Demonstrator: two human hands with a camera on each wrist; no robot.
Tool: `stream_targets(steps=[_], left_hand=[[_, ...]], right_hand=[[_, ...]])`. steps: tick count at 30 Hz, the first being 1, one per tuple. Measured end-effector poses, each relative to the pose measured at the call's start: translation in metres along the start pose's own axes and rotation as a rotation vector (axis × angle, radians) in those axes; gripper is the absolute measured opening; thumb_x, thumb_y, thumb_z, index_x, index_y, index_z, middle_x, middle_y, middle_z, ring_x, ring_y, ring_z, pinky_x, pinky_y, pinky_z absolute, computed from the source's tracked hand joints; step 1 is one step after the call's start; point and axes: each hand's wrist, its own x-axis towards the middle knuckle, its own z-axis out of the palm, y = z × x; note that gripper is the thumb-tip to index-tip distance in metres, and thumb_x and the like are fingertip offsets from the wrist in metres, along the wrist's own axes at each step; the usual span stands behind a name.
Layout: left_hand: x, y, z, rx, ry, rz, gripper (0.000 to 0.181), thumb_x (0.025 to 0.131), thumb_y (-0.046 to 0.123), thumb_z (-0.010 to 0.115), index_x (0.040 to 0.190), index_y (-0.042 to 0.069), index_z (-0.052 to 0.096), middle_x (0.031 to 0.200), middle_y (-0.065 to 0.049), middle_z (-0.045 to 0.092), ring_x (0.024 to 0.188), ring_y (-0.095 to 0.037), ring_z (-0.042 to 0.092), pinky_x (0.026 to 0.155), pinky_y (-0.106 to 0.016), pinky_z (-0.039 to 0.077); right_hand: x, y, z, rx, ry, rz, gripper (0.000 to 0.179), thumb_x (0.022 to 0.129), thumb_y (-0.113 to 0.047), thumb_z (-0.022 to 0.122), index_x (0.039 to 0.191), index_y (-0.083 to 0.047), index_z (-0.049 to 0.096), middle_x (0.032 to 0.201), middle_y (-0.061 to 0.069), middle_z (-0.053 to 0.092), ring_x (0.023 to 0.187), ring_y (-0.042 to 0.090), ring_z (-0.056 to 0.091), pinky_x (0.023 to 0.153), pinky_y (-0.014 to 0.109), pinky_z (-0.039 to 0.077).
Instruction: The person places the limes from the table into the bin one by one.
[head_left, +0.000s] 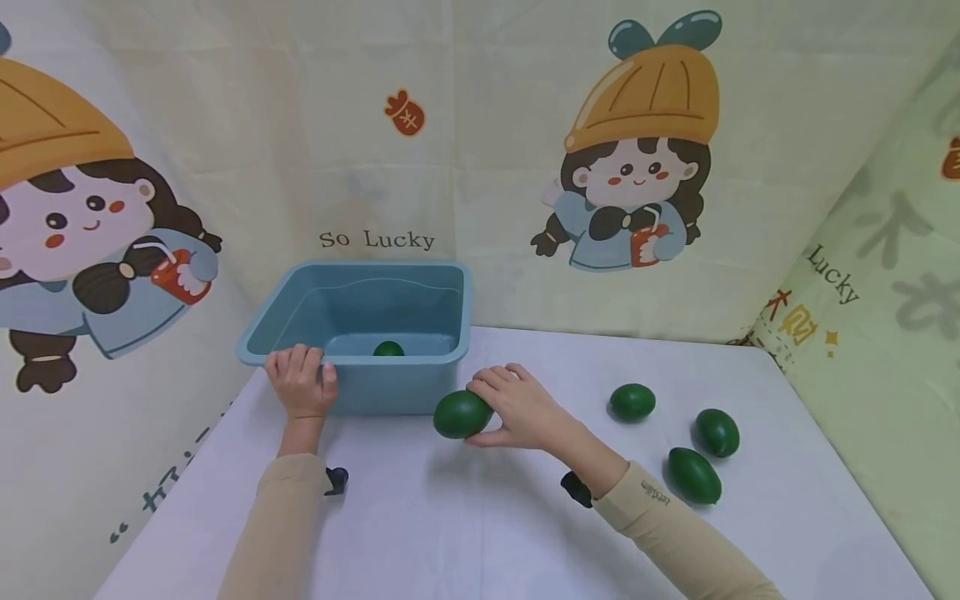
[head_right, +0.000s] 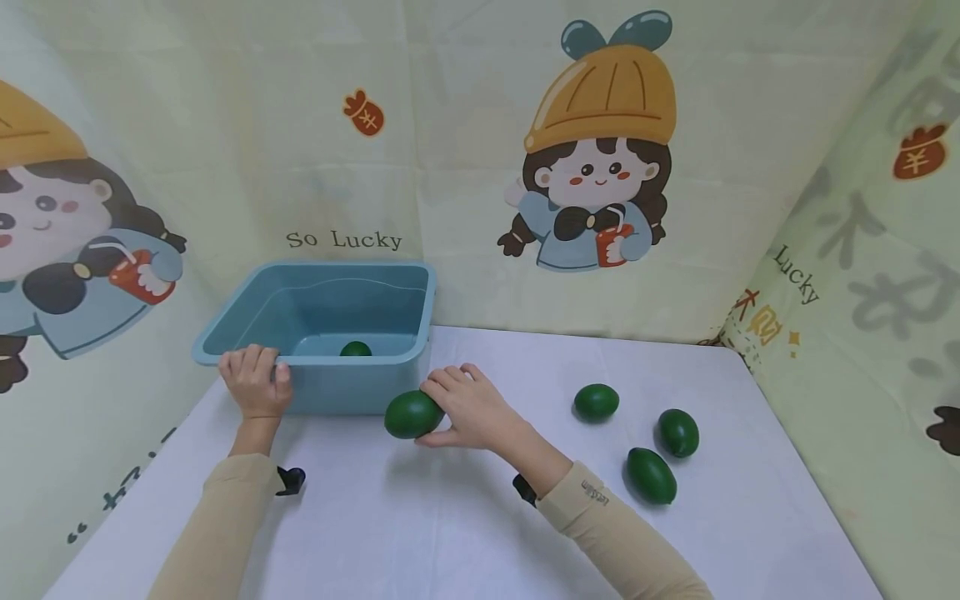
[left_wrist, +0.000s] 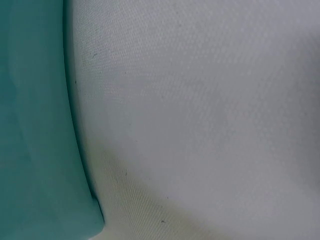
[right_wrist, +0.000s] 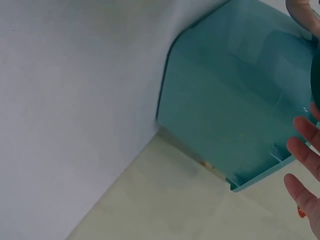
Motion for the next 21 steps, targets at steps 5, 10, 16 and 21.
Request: stream_targets(steps=[5,10,16,21], left_hand=[[0.0004,0.0004,-0.0006,0.005,-0.006,0.001,0.042,0.082,0.034,0.037,0.069,-0.003,0.052,0.066,-0.019,0.048,0.066,-0.037,0.039,0.074,-0.052,0.027],[0.0005,0.0004,-0.0006,0.003,-0.005,0.006,0.041,0.082,0.033,0.037,0.069,-0.003,0.052,0.067,-0.019,0.048,0.065,-0.036,0.039,0.074,-0.052,0.027],[-0.0004,-0.0003,-0.0005,0.0,-0.01,0.003,0.039,0.08,0.032,0.038,0.069,-0.003,0.052,0.067,-0.019,0.048,0.066,-0.036,0.039,0.074,-0.052,0.027],[-0.0005,0.0,-0.0007,0.001,-0.015,0.0,0.04,0.081,0.033,0.037,0.07,-0.003,0.052,0.067,-0.019,0.048,0.066,-0.037,0.039,0.074,-0.052,0.027]], right_hand=[[0.0024,0.0014,-0.0039,-0.002,-0.013,0.01,0.06,0.07,-0.06,0.064,0.111,-0.016,0.055,0.11,-0.001,0.056,0.104,0.016,0.05,0.091,0.042,0.038],[0.0033,0.0025,-0.0064,-0.001,0.0,0.007,0.06,0.07,-0.06,0.064,0.11,-0.016,0.055,0.11,0.0,0.057,0.104,0.017,0.051,0.091,0.042,0.039],[0.0046,0.0045,-0.0066,-0.009,0.013,0.004,0.061,0.07,-0.06,0.064,0.11,-0.016,0.055,0.11,0.0,0.056,0.104,0.016,0.051,0.09,0.041,0.039],[0.0059,0.0057,-0.008,-0.009,0.021,0.002,0.061,0.07,-0.06,0.064,0.11,-0.015,0.055,0.11,0.0,0.056,0.104,0.017,0.051,0.09,0.041,0.039]])
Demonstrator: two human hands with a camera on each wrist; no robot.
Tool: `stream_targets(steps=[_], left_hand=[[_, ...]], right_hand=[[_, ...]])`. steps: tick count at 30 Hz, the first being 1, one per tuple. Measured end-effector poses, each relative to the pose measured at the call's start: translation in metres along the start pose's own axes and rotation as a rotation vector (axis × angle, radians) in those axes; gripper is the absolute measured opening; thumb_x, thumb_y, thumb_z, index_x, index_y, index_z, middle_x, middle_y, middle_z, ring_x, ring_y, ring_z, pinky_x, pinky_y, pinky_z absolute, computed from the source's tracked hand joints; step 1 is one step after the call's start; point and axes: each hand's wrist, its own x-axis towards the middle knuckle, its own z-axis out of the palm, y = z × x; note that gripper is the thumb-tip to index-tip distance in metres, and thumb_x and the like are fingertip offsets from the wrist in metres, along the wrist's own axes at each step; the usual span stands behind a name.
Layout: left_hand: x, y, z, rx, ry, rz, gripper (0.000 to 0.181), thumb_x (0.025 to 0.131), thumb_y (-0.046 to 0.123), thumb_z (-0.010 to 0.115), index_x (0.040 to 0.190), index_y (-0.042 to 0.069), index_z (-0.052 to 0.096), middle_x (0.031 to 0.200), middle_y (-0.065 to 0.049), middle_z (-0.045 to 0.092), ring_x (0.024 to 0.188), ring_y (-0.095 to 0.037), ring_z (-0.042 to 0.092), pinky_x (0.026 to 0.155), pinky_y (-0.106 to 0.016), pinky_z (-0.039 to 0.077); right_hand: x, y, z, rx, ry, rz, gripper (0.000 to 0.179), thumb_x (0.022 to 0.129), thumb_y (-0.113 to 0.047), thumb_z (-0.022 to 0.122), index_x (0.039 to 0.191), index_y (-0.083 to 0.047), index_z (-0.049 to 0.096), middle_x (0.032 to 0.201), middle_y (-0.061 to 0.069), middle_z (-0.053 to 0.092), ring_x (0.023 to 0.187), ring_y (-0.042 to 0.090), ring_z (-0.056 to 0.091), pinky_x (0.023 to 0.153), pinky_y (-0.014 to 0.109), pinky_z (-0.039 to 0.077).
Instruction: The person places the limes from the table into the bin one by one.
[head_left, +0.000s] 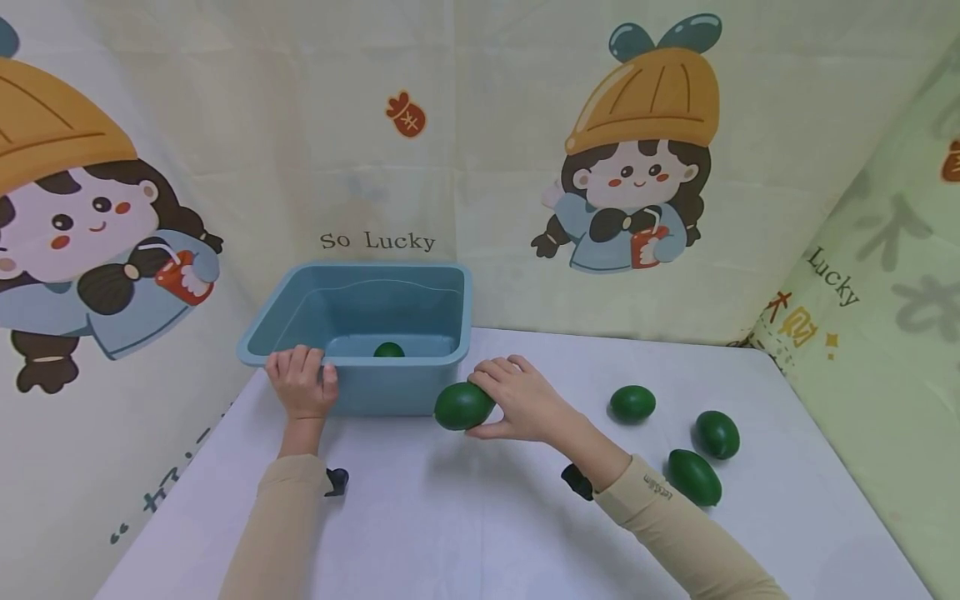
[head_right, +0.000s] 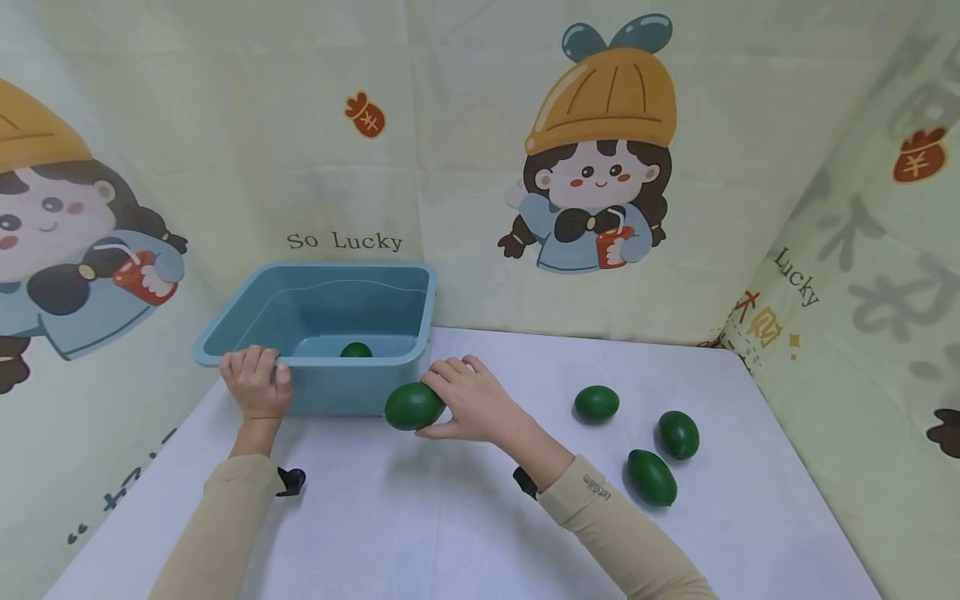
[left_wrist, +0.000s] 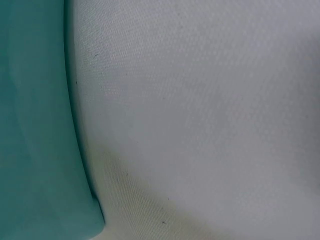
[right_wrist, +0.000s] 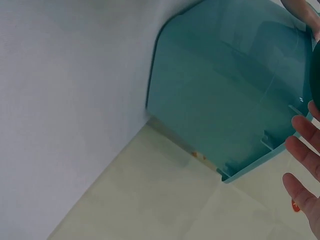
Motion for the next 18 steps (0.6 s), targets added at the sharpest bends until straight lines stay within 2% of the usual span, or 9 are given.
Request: stream_targets(steps=[18], left_hand=[[-0.0017,-0.0002,0.0018,-0.002,0.015,-0.002,0.043,0.083,0.035,0.037,0.069,-0.003,0.052,0.067,-0.02,0.048,0.066,-0.037,0.04,0.074,-0.052,0.027]], right_hand=[[0.0053,0.0006,-0.0081,0.0,-0.003,0.007,0.059,0.07,-0.059,0.064,0.109,-0.016,0.055,0.109,-0.001,0.056,0.103,0.016,0.051,0.091,0.042,0.038]])
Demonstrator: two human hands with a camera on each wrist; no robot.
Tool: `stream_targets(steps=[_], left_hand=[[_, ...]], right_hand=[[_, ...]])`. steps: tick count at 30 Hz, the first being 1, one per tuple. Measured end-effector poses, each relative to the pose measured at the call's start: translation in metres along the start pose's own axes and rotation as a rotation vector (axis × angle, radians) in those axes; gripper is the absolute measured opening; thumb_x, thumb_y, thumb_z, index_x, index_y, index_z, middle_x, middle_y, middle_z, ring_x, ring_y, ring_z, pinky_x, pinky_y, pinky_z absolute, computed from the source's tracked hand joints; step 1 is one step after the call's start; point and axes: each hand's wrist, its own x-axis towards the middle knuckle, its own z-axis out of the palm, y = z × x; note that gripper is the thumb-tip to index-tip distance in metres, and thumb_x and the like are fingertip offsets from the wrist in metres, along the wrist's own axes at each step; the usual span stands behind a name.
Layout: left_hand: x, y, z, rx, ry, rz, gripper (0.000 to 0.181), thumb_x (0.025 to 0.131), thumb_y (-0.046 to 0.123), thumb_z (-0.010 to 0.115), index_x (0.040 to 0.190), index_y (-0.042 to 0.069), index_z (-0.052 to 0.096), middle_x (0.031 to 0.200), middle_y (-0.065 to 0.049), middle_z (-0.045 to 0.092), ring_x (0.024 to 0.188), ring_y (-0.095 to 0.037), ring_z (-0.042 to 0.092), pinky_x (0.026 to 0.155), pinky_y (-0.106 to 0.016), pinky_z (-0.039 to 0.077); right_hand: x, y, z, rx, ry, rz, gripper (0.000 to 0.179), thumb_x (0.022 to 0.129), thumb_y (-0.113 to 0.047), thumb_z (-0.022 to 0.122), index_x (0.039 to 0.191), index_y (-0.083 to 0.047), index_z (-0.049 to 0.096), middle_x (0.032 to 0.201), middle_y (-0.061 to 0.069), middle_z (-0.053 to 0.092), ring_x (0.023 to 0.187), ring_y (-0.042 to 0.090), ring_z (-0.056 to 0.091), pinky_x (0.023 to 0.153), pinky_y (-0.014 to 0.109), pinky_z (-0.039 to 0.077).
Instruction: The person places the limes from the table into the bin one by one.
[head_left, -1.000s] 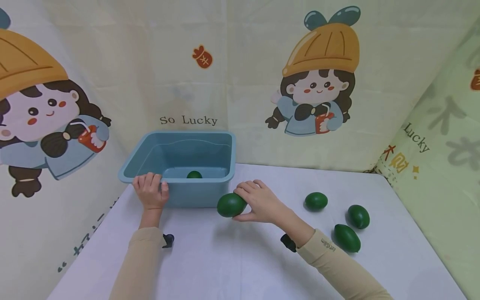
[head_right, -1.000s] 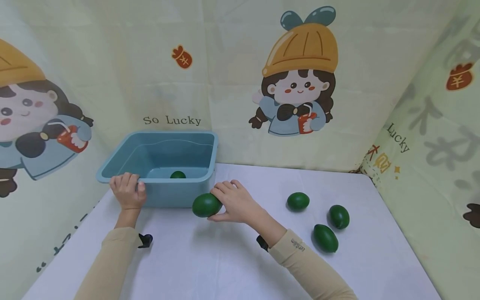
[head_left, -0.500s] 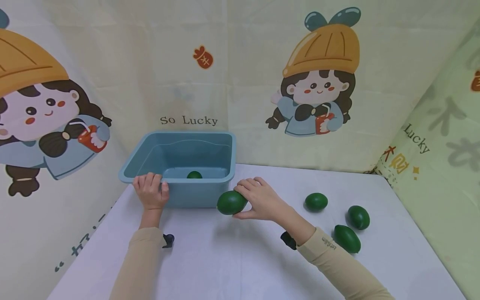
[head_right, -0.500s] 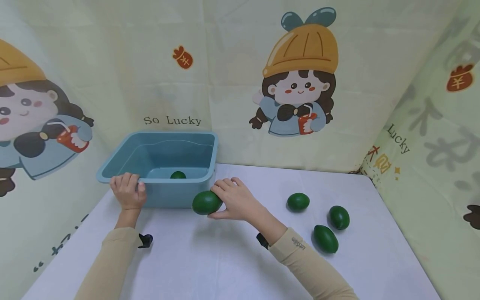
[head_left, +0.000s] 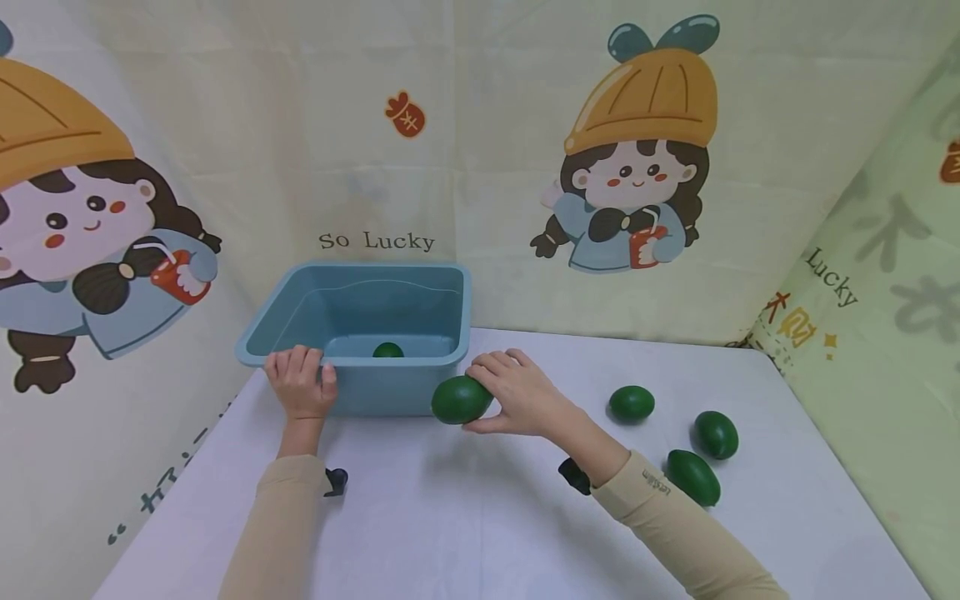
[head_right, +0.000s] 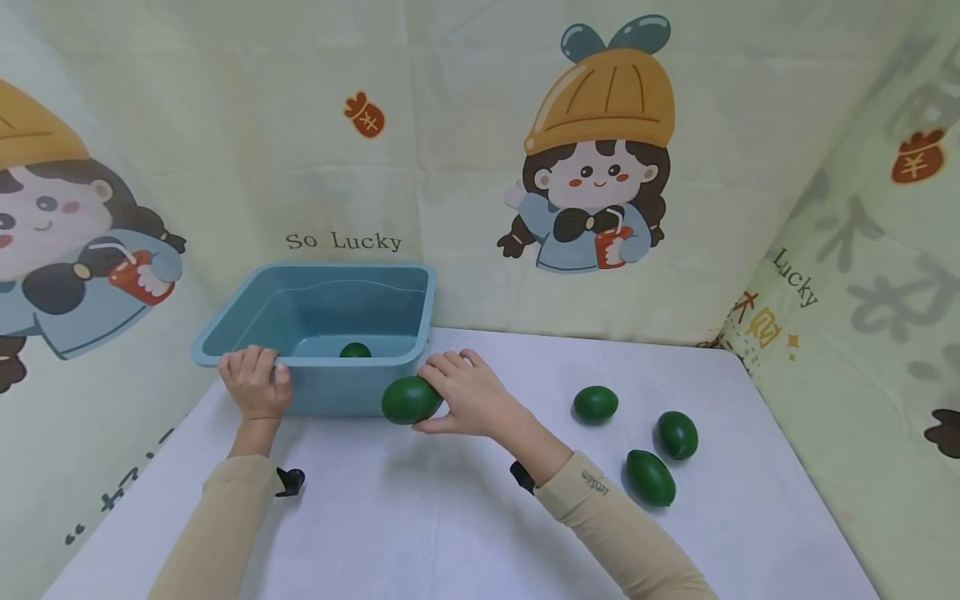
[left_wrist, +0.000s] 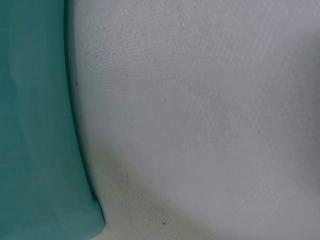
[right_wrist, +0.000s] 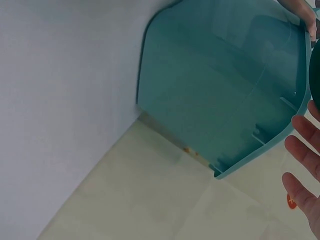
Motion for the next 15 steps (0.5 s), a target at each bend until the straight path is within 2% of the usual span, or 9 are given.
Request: stream_targets(steps=[15], left_hand=[[0.0017,0.002,-0.0025,0.003,-0.022,-0.01,0.038,0.079,0.031,0.038,0.07,-0.004,0.052,0.067,-0.02,0.048,0.067,-0.037,0.04,0.074,-0.052,0.026]], right_hand=[[0.0049,0.0025,-0.0043,0.017,0.013,0.009,0.059,0.071,-0.058,0.063,0.11,-0.015,0.054,0.109,-0.001,0.056,0.103,0.017,0.051,0.091,0.041,0.038]])
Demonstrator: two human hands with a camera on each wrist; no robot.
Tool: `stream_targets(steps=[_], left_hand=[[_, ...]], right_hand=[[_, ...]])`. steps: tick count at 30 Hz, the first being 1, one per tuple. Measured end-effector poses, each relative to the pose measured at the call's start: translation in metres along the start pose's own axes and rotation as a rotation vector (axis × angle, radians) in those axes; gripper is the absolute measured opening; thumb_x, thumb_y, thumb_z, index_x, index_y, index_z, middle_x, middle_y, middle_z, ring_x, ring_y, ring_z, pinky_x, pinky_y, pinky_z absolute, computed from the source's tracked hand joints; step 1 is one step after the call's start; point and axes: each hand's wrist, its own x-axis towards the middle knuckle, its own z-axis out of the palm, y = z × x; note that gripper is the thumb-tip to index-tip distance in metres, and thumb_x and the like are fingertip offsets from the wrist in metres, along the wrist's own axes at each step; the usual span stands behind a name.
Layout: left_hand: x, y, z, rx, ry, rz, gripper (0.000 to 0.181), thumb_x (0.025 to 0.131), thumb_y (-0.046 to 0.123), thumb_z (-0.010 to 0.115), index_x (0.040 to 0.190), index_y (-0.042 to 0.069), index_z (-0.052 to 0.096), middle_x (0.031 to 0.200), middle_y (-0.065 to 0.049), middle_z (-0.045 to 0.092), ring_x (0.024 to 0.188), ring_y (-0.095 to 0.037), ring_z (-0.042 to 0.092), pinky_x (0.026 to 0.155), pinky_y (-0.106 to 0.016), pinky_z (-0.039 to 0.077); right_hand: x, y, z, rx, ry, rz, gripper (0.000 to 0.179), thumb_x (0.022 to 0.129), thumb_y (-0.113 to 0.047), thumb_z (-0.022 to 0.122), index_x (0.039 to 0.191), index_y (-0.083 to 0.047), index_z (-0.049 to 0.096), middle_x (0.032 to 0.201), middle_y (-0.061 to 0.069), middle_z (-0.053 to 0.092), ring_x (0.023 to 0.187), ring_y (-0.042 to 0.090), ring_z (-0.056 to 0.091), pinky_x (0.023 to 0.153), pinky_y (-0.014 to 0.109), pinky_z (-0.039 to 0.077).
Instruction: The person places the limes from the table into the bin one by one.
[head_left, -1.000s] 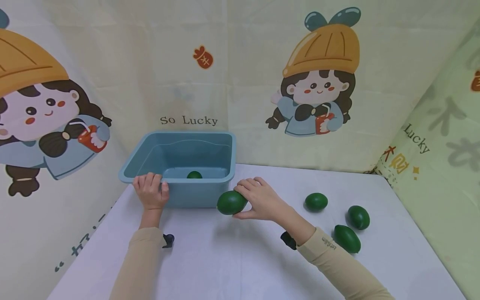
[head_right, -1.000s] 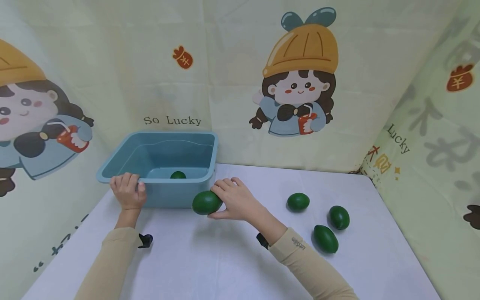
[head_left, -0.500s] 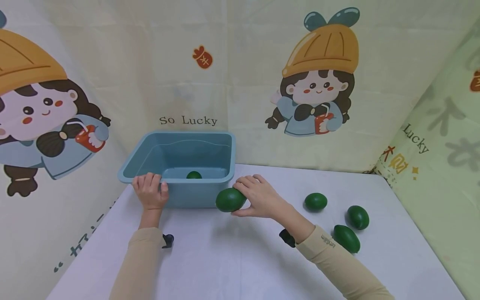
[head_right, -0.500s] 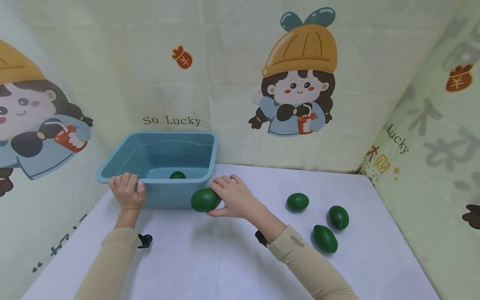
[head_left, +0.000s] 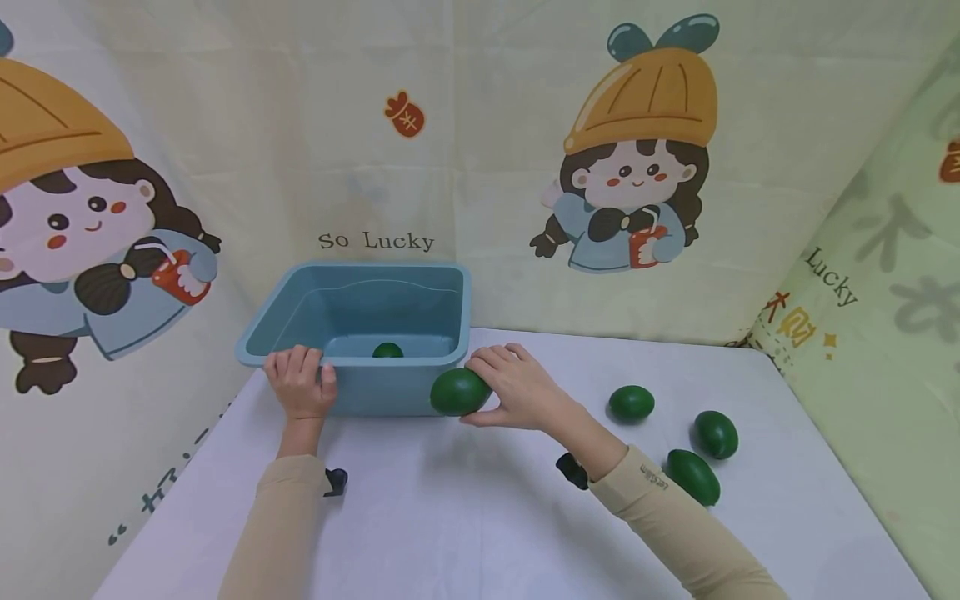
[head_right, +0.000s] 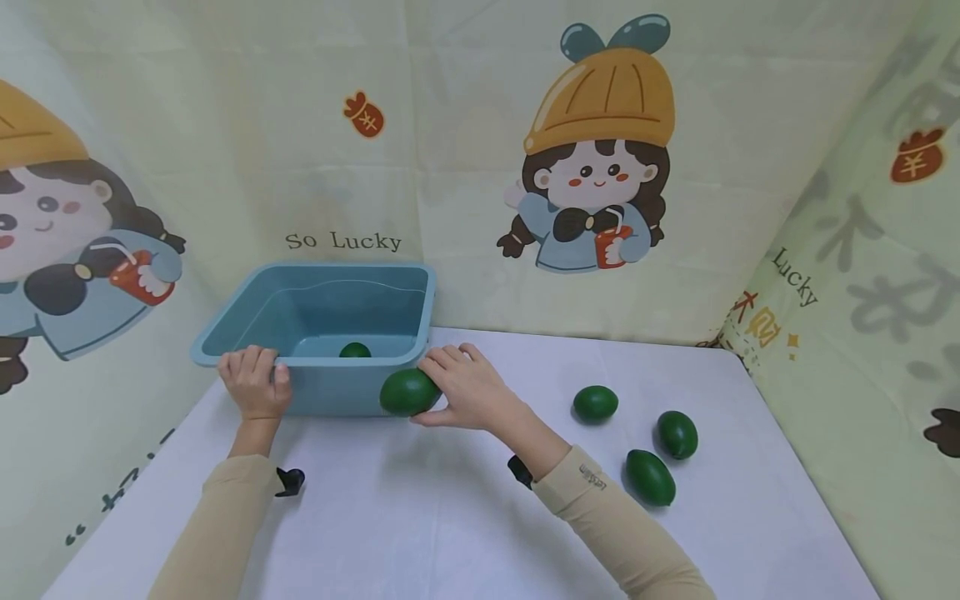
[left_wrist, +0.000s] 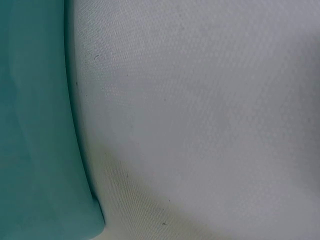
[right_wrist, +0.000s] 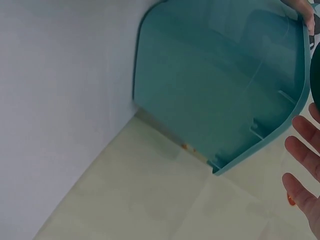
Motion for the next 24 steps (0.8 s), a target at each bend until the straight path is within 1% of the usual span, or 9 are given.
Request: stream_targets(steps=[4,12,24], left_hand=[[0.0,0.0,0.0,0.008,-0.007,-0.006,0.038,0.079,0.031,0.038,0.07,-0.004,0.052,0.067,-0.02,0.048,0.067,-0.037,0.04,0.074,-0.052,0.027],[0.001,0.0,0.001,0.005,-0.002,-0.001,0.043,0.083,0.034,0.037,0.069,-0.004,0.052,0.066,-0.02,0.048,0.066,-0.037,0.04,0.074,-0.052,0.027],[0.003,-0.001,0.002,0.005,0.007,-0.002,0.052,0.088,0.041,0.033,0.068,-0.003,0.052,0.066,-0.019,0.048,0.065,-0.036,0.039,0.074,-0.051,0.027]], right_hand=[[0.002,0.002,0.0,-0.005,0.009,0.002,0.06,0.071,-0.059,0.063,0.111,-0.015,0.054,0.11,-0.001,0.056,0.103,0.017,0.051,0.091,0.041,0.038],[0.006,0.005,-0.002,-0.001,0.014,0.012,0.06,0.071,-0.058,0.063,0.111,-0.014,0.053,0.111,0.0,0.056,0.104,0.017,0.05,0.093,0.042,0.037],[0.013,0.009,-0.004,-0.005,0.025,0.027,0.058,0.072,-0.057,0.063,0.109,-0.013,0.053,0.107,0.0,0.056,0.1,0.017,0.051,0.089,0.041,0.039]])
